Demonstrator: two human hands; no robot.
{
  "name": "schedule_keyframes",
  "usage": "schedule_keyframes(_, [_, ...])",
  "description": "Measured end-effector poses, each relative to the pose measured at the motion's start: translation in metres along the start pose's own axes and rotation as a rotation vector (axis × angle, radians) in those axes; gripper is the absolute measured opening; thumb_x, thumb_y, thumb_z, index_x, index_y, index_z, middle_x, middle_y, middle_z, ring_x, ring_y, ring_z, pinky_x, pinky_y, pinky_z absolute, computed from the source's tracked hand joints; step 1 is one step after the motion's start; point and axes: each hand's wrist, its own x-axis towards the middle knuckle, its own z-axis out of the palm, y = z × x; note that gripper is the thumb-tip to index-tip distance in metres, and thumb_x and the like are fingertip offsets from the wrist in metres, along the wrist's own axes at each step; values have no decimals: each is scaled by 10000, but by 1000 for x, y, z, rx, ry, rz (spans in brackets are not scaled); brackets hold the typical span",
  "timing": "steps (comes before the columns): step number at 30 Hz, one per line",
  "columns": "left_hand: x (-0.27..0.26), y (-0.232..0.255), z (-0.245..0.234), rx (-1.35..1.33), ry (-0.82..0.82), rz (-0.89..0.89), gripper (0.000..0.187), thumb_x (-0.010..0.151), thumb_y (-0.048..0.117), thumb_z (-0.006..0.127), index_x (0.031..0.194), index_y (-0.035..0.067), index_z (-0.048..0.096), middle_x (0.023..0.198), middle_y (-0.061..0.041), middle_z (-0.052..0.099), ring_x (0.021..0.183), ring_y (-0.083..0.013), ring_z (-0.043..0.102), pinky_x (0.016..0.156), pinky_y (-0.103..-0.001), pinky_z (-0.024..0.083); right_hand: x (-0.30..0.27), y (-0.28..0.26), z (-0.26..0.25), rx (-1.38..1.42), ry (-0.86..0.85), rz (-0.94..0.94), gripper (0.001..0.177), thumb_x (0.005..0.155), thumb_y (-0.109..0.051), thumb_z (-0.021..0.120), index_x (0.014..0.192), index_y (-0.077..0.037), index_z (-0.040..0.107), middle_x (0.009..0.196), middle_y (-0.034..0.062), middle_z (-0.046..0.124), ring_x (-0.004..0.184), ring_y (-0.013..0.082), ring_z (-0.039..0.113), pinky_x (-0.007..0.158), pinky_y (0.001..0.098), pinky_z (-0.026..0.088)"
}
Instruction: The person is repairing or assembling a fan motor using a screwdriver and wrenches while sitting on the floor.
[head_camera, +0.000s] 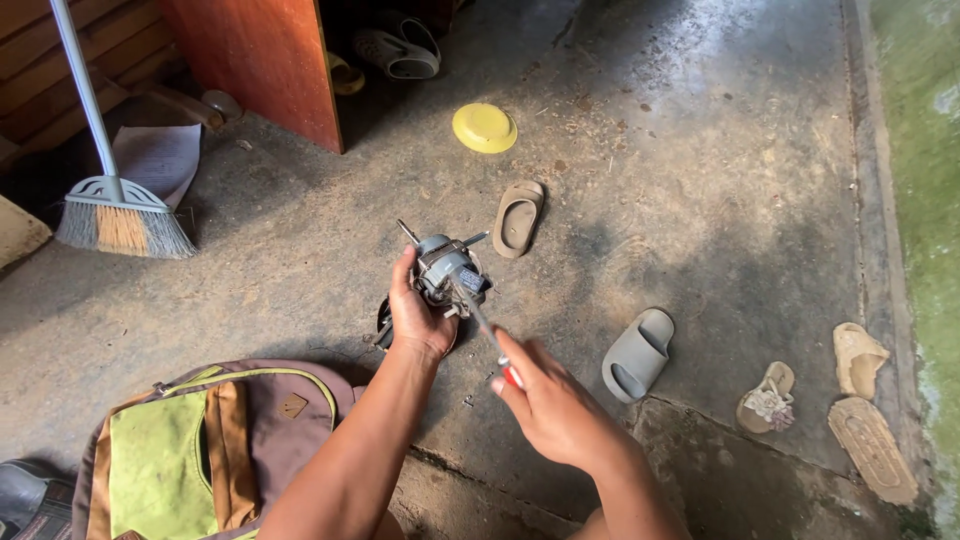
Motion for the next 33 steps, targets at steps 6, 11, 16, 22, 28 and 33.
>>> schedule_keyframes(6, [2,14,-1,53,25,39,504,878,560,650,1104,112,702,971,-119,749,831,-290,713,770,-452,607,5,-9,12,-96,-212,113,578,1000,-258,577,1552,-193,420,1149,176,700,1020,391,673,864,468,529])
schedule_keyframes(11, [6,22,-4,8,45,76,516,889,528,652,1093,56,697,959,-136,742,819,-295,721,767,-446,620,10,-24,12,41,-94,119,584,930,-218,609,1485,-115,457,1040,233,711,910,395,716,806,447,561])
schedule_keyframes(16, [2,25,3,41,94,58,522,855,530,647,1087,65,698,950,-142,748,818,-293,729,759,-442,620,19,-30,12,69,-135,216,596,934,-229,611,1509,-147,478,989,224,726,873,358,732,755,433,559])
schedule_keyframes(22, [9,21,-3,41,113,61,513,851,521,660,1102,76,691,970,-128,746,834,-283,727,776,-436,619,21,-21,19,80,-154,236,555,936,-231,621,1472,-146,505,925,205,732,793,314,730,739,406,559])
schedule_keyframes(28, [8,19,-1,59,135,76,497,854,508,642,1106,82,691,973,-127,747,839,-284,725,770,-436,615,17,-7,26,207,-127,224,528,931,-220,649,1431,-110,521,936,178,744,790,233,732,764,359,568])
schedule_keyframes(33, [5,18,2,78,114,102,495,861,502,622,1107,78,687,972,-138,748,840,-294,724,777,-443,613,17,-4,27,266,-136,181,534,933,-196,677,1435,-87,531,888,117,756,756,162,699,738,330,567])
